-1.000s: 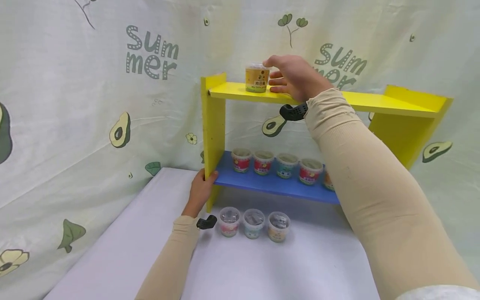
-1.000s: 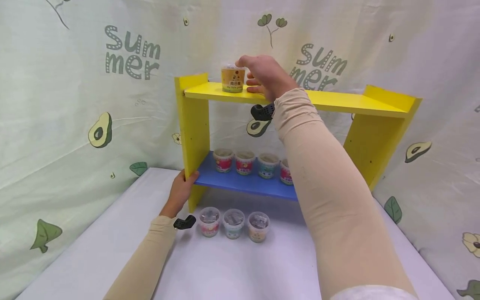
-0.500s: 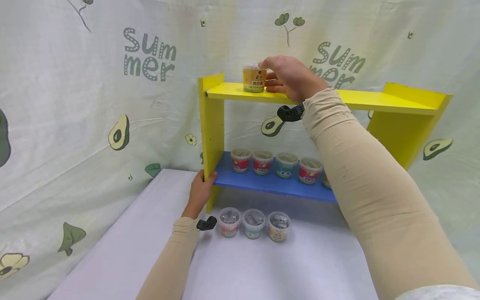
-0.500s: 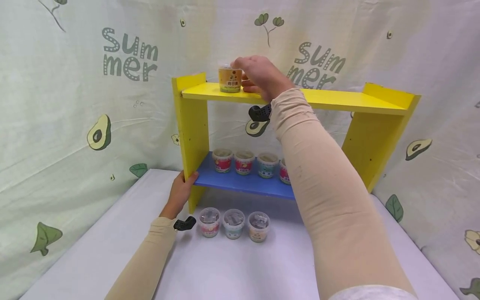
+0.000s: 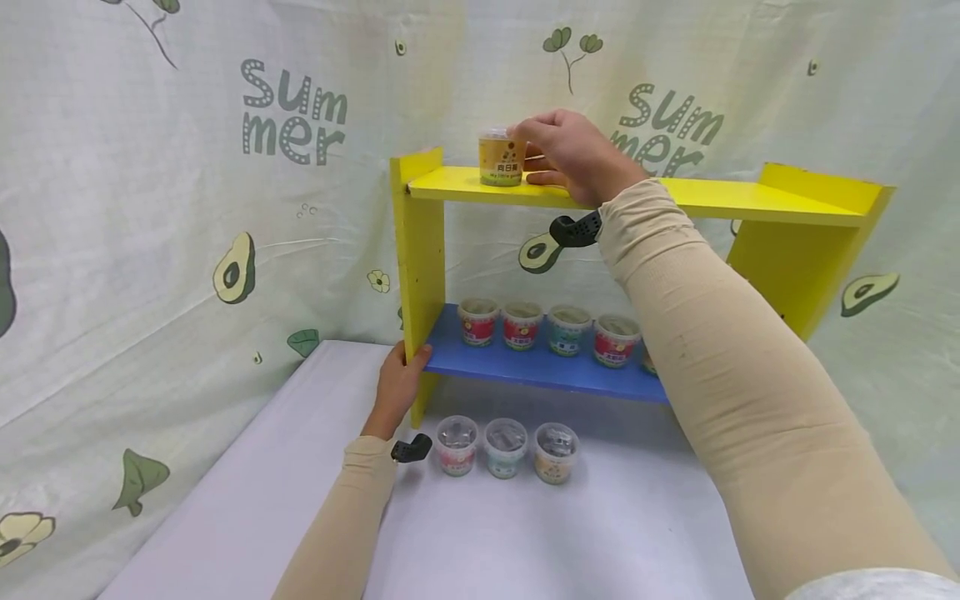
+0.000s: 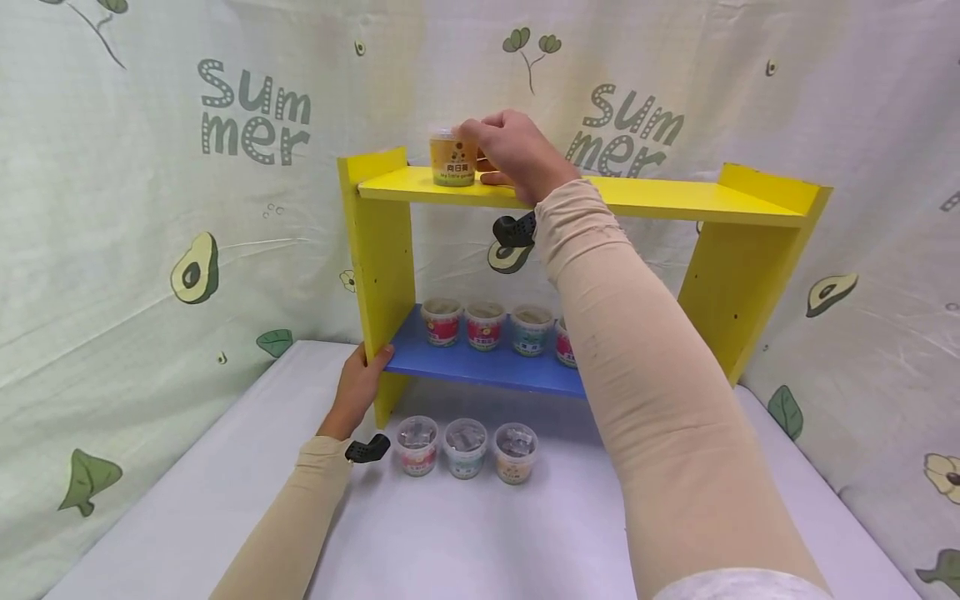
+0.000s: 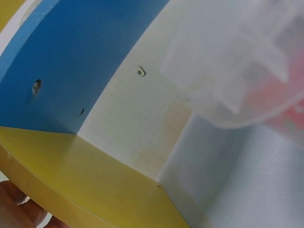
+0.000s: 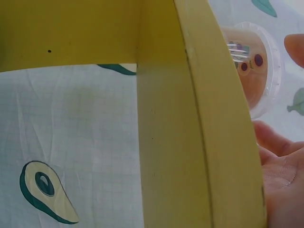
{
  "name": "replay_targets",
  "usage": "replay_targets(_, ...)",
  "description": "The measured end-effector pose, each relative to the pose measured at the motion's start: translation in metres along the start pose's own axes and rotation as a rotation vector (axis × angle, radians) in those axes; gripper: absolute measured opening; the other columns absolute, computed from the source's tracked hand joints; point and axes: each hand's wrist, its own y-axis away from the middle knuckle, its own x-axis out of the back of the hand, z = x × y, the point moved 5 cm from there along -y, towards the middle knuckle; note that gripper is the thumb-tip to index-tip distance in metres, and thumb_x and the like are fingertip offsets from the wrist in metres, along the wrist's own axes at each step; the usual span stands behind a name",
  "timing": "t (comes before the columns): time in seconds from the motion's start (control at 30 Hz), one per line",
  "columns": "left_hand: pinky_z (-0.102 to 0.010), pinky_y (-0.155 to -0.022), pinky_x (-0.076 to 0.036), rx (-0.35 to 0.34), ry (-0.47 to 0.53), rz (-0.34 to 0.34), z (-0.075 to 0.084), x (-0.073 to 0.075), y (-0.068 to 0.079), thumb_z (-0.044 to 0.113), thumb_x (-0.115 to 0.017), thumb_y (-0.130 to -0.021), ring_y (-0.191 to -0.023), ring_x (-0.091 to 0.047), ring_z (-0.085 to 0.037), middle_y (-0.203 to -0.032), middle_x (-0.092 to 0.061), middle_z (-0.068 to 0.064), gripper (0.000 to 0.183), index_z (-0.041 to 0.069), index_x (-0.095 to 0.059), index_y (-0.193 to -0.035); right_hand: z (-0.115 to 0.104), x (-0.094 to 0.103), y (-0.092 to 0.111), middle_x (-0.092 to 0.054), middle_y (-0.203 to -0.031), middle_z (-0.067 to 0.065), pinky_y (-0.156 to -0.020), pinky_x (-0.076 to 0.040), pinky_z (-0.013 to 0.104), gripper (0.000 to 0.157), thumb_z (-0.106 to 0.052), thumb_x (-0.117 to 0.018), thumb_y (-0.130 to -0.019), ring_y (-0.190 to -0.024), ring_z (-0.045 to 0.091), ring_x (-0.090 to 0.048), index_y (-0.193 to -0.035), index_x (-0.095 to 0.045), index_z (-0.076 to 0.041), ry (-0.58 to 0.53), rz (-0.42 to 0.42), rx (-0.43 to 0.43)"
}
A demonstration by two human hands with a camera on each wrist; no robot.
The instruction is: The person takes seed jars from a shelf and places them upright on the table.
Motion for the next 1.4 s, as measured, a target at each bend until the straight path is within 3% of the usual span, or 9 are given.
replay_targets(0.2, -0.053, -0.101, -0.043, 0.019, -0.012, -0.009, -0.002, -0.003, 0.0, 0.052, -0.053, -0.099, -0.112, -0.055, -0.035, -0.128, -0.057, -0.018, 0.062, 0.005, -0.048, -0.14, -0.002, -0.005, -0.001, -0.049, -0.143, 0.003, -0.111, -0.035, 0.036, 0.068, -0.046, -0.058, -0.099, -0.131, 0.022, -0.044, -0.155, -0.033, -0.016, 0.154, -0.058, 0.005)
replay_targets(0.37, -0.054, -0.102, -0.042, 0.029, 0.003, 0.0, -0.002, -0.002, 0.001, 0.053, -0.053, -0.099, -0.112, -0.054, -0.034, -0.129, -0.057, -0.017, 0.062, 0.006, -0.048, -0.139, -0.003, -0.008, -0.002, -0.045, -0.149, 0.002, -0.112, -0.034, 0.036, 0.077, -0.052, -0.055, -0.099, -0.132, 0.02, -0.047, -0.16, -0.021, -0.02, 0.243, -0.063, -0.003)
replay_targets(0.63, -0.054, -0.102, -0.042, 0.029, 0.004, -0.003, -0.004, -0.002, 0.004, 0.05, -0.054, -0.1, -0.112, -0.055, -0.035, -0.129, -0.057, -0.017, 0.06, 0.005, -0.048, -0.139, 0.002, -0.004, 0.001, -0.049, -0.144, 0.003, -0.109, -0.038, 0.034, 0.078, -0.049, -0.064, -0.095, -0.126, 0.02, -0.051, -0.159, -0.026, -0.021, 0.182, 0.0, -0.004)
replay_targets(1.07, -0.053, -0.102, -0.043, 0.009, 0.006, -0.001, -0.001, -0.004, 0.001, 0.053, -0.053, -0.099, -0.112, -0.055, -0.035, -0.128, -0.057, -0.018, 0.063, 0.004, -0.049, -0.138, 0.001, 0.009, 0.008, -0.055, -0.132, 0.008, -0.1, -0.047, 0.039, 0.057, -0.039, -0.068, -0.096, -0.115, 0.026, -0.055, -0.142, -0.045, -0.016, -0.028, 0.066, 0.079)
replay_targets(1.4, -0.055, -0.103, -0.042, 0.022, 0.007, -0.005, -0.001, -0.005, 0.002, 0.053, -0.052, -0.1, -0.114, -0.055, -0.035, -0.13, -0.056, -0.017, 0.062, 0.005, -0.047, -0.139, 0.001, 0.011, 0.011, -0.054, -0.129, 0.009, -0.097, -0.05, 0.041, 0.053, -0.039, -0.068, -0.096, -0.111, 0.025, -0.055, -0.137, -0.047, -0.014, -0.053, 0.072, 0.102)
